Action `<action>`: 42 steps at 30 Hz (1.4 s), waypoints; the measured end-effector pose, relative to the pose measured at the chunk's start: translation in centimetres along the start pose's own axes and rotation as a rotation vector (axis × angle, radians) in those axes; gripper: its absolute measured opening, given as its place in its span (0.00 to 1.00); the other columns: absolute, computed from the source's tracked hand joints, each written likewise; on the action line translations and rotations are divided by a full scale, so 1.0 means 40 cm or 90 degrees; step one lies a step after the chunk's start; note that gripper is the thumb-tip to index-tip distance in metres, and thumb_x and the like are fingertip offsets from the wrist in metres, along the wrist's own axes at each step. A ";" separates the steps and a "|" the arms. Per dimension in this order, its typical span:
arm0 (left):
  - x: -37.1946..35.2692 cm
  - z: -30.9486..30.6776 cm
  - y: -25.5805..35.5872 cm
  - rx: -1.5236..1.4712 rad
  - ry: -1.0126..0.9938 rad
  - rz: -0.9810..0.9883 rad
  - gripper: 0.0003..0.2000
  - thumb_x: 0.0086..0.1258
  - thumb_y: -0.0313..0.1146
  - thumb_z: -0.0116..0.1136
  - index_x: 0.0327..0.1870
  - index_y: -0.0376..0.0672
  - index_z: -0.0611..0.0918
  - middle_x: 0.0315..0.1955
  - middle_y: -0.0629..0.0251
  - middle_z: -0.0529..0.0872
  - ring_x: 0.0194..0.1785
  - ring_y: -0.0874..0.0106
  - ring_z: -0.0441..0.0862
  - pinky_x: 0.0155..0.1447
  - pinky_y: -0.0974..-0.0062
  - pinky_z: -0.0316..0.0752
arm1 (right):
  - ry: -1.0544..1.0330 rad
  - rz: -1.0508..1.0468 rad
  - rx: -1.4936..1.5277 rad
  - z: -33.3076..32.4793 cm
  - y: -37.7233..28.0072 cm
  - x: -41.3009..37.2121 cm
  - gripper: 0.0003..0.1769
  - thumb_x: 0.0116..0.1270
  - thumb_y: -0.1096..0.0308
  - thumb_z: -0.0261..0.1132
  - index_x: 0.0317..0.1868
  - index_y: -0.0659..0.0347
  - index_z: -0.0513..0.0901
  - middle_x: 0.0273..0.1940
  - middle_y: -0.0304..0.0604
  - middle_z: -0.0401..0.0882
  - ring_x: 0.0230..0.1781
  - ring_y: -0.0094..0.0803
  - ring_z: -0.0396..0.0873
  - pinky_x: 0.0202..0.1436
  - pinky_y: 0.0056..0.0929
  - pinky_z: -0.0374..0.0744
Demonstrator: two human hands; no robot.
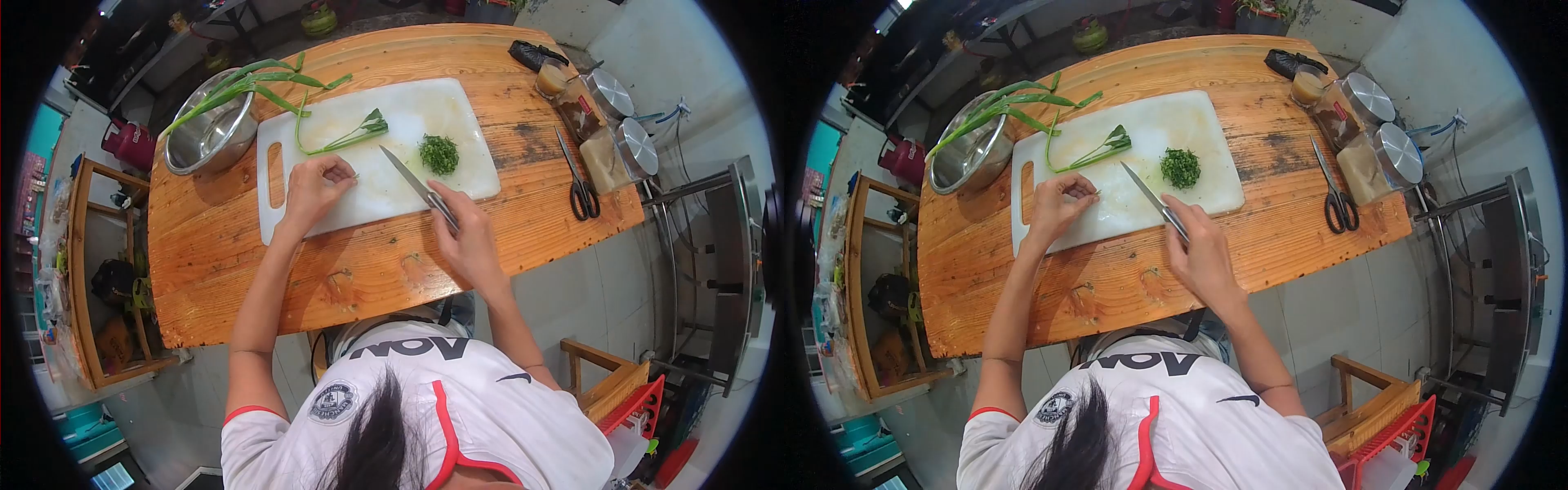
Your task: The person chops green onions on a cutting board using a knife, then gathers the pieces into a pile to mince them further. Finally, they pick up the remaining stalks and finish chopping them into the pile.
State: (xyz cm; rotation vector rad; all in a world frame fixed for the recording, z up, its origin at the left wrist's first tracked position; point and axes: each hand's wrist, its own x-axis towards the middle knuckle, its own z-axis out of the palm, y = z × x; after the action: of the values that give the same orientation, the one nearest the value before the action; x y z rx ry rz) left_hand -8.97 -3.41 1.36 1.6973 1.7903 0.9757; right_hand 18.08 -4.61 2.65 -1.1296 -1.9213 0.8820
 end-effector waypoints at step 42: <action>0.093 0.142 0.063 0.191 -0.010 0.187 0.03 0.62 0.29 0.70 0.34 0.42 0.91 0.29 0.64 0.89 0.32 0.68 0.85 0.74 0.56 0.67 | -0.003 -0.011 -0.057 -0.017 0.033 -0.049 0.23 0.70 0.79 0.62 0.65 0.62 0.80 0.40 0.54 0.78 0.32 0.49 0.81 0.37 0.42 0.79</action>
State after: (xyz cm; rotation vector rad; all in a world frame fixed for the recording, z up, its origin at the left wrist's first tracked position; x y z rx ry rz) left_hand -3.45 1.13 0.20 2.1943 1.7804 0.8354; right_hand 19.87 -5.76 1.42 -1.1615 -1.9897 0.7969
